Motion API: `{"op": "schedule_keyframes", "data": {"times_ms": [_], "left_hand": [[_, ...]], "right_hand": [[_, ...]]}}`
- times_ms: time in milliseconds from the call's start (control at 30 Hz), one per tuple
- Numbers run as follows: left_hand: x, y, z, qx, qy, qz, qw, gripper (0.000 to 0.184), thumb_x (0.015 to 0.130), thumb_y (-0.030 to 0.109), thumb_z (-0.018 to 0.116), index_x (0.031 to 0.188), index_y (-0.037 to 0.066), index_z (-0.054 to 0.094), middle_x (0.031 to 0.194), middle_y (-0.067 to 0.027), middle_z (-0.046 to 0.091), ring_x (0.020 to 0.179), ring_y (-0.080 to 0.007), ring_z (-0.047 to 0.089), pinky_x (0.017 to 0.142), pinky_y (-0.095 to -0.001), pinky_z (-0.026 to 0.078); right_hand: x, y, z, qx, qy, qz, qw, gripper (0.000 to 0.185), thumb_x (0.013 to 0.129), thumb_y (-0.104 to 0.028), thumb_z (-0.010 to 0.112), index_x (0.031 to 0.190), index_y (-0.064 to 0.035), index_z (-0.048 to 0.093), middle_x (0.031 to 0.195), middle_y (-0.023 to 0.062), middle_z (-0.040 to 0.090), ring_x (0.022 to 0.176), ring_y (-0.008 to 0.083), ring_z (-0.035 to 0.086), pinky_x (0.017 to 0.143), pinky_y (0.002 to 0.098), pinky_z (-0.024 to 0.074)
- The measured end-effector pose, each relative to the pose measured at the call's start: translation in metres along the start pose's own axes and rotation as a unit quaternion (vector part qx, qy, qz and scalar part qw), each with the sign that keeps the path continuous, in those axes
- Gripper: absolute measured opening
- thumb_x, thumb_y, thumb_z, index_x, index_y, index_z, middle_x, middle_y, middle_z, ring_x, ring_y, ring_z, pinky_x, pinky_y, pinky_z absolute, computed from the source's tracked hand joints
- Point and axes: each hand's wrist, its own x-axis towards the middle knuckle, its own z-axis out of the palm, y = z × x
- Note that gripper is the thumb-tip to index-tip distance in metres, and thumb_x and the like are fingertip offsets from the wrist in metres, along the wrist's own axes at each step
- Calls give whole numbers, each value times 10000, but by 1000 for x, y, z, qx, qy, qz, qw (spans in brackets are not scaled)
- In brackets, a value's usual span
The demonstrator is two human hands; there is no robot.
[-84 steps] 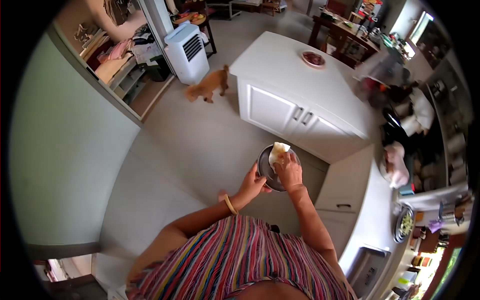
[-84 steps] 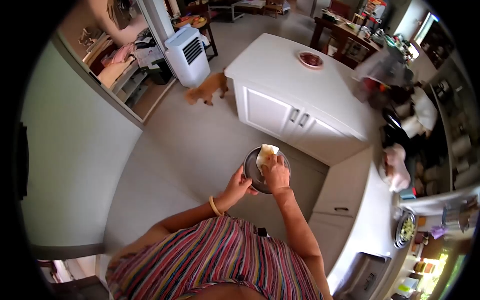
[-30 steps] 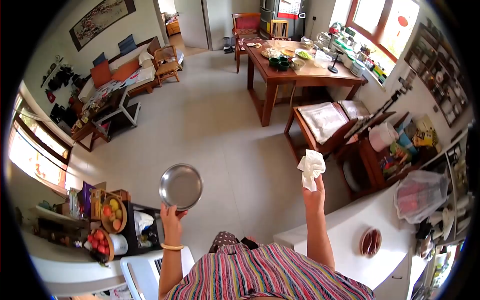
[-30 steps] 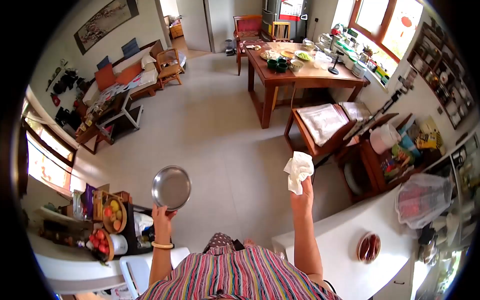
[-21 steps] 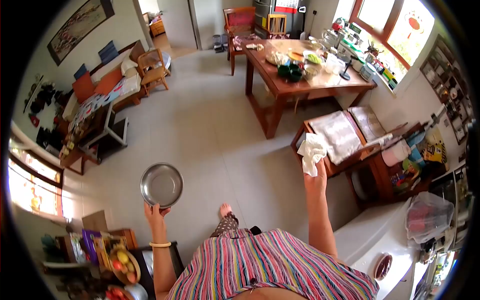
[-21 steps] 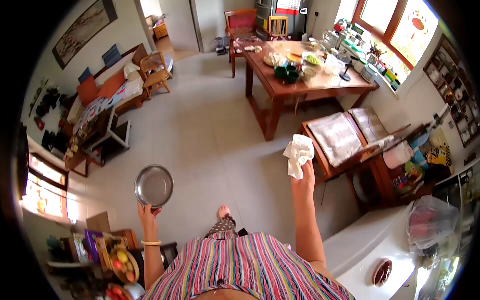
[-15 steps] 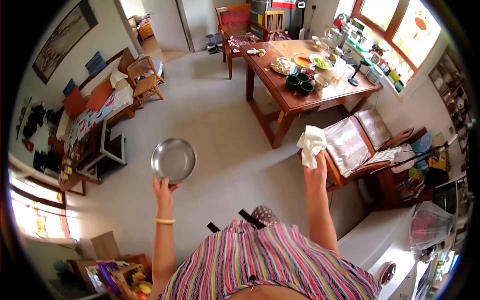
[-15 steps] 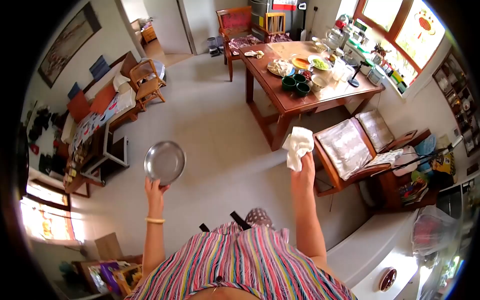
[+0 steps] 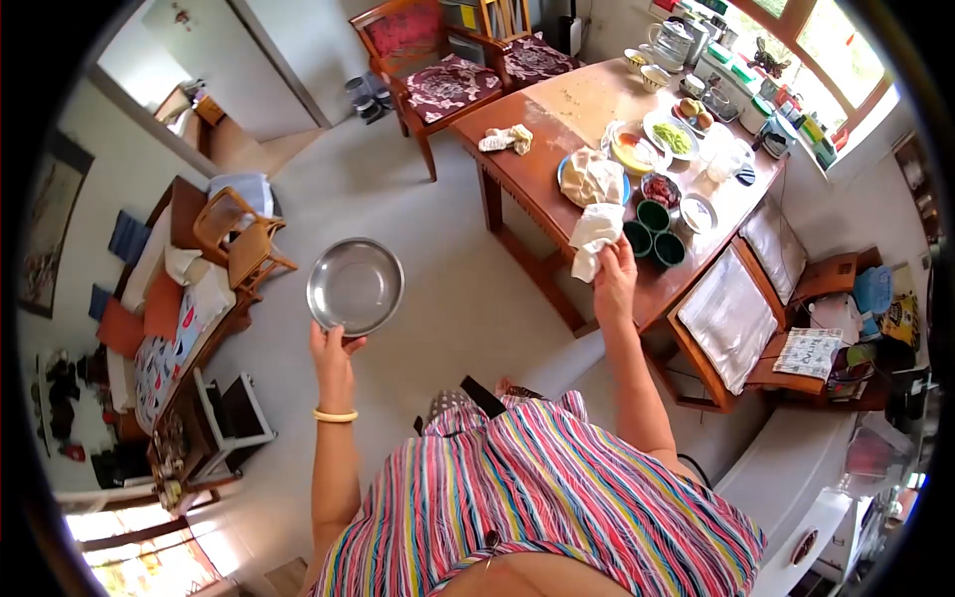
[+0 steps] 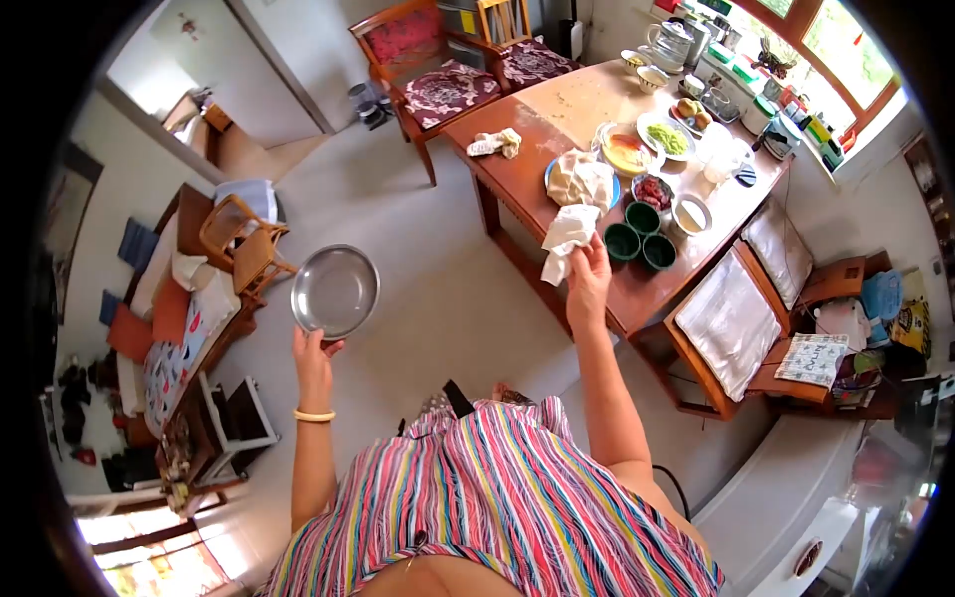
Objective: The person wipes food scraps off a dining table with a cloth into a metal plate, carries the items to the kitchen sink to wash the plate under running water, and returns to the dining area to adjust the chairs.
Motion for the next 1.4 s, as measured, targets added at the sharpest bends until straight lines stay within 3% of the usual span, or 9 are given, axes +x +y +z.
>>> {"op": "schedule_keyframes", "data": {"times_ms": [100, 233, 400, 467, 533, 700, 1000, 1200, 1400], "left_hand": [[91, 14, 5, 20, -10, -7, 1000, 319, 856, -8, 411, 1171, 36, 440, 963, -76, 564, 699, -140, 596, 534, -240, 544], [238, 17, 29, 58, -81, -21, 995, 336, 856, -16, 395, 1187, 37, 424, 973, -82, 572, 664, -148, 605, 533, -242, 550], [435, 10, 104, 97, -193, -44, 975, 372, 853, -26, 383, 1219, 31, 409, 998, -97, 578, 681, -163, 625, 526, -244, 555], [498, 6, 147, 121, -246, -42, 961, 389, 850, -30, 380, 1234, 29, 400, 1000, -97, 578, 692, -169, 633, 529, -247, 561], [544, 3, 192, 149, -295, -52, 943, 398, 847, -36, 376, 1239, 29, 397, 1014, -101, 578, 707, -174, 638, 534, -253, 569], [652, -39, 302, 158, -397, -69, 901, 388, 842, -45, 375, 1220, 34, 415, 1051, -105, 576, 759, -181, 644, 523, -264, 578], [750, -129, 418, 244, -507, -117, 818, 401, 844, -27, 408, 1242, 24, 402, 1057, -108, 573, 740, -184, 640, 505, -260, 577], [804, -179, 499, 292, -643, -106, 700, 653, 777, -45, 429, 1403, 71, 287, 1123, -133, 553, 748, -181, 637, 492, -246, 567], [832, -232, 569, 332, -732, -172, 569, 691, 749, -15, 426, 1413, 82, 258, 1010, -116, 570, 609, -160, 603, 447, -243, 531]], "right_hand": [[62, 36, 25, -84, 37, -20, 996, 413, 878, -78, 589, 1267, -17, 462, 1048, 33, 603, 892, 103, 573, 772, 241, 467], [144, 90, 32, -230, 145, -111, 956, 445, 873, -91, 597, 1271, 34, 442, 997, 28, 611, 736, 40, 497, 588, 173, 371], [207, 122, 50, -439, 271, -168, 840, 406, 826, -52, 577, 1220, 13, 508, 992, 122, 643, 877, 175, 622, 776, 292, 491], [231, 131, 58, -494, 285, -147, 808, 399, 812, -48, 563, 1205, 4, 518, 952, 134, 648, 833, 208, 631, 765, 325, 497], [251, 142, 58, -616, 301, -35, 727, 386, 797, -74, 563, 1176, -6, 534, 935, 162, 636, 810, 268, 624, 766, 356, 495], [293, 198, 61, -726, 358, 62, 583, 344, 797, -112, 556, 1131, -28, 545, 1084, 231, 554, 931, 400, 584, 837, 457, 475], [351, 244, 39, -729, 452, 173, 485, 324, 809, -62, 546, 1130, -39, 506, 1024, 210, 526, 869, 400, 602, 765, 469, 505], [394, 254, 2, -716, 532, 120, 436, 356, 828, -16, 504, 1168, -123, 521, 1062, 188, 519, 900, 404, 585, 778, 466, 485], [429, 257, 16, -674, 564, 139, 457, 303, 883, -69, 451, 1142, -153, 584, 1081, 120, 553, 936, 356, 584, 808, 428, 476]]}}
